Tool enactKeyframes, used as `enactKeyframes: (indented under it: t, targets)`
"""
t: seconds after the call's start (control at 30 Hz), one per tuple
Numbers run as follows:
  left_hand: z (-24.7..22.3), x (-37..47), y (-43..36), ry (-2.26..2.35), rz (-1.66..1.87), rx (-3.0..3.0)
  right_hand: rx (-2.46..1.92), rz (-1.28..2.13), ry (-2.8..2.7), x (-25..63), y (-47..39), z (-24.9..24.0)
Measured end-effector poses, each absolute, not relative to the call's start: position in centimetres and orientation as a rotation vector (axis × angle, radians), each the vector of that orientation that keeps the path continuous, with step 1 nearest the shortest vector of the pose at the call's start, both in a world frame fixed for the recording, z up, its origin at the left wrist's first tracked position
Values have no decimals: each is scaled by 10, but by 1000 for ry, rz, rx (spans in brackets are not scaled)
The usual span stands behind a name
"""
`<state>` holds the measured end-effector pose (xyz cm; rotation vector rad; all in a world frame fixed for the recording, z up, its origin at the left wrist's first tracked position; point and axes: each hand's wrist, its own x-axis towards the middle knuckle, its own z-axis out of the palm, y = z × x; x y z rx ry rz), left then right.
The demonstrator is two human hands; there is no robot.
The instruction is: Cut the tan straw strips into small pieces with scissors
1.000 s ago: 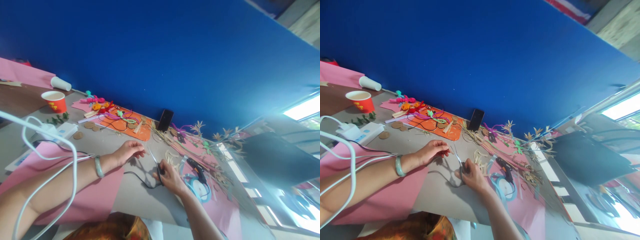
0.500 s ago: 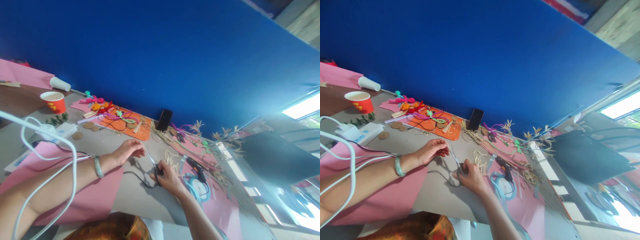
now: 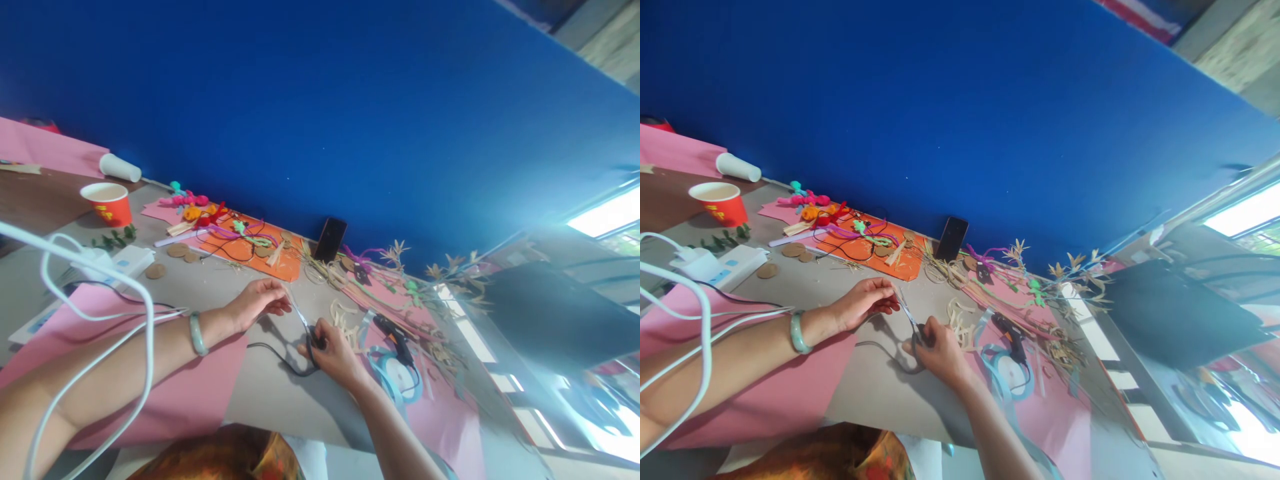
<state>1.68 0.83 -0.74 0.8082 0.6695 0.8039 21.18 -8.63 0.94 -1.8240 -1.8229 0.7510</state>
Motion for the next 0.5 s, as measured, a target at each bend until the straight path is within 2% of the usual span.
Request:
enactKeyframes:
  t: [0.5]
  targets:
    - [-8, 18, 8, 682, 804, 794, -1741, 892, -1687, 215, -86, -3]
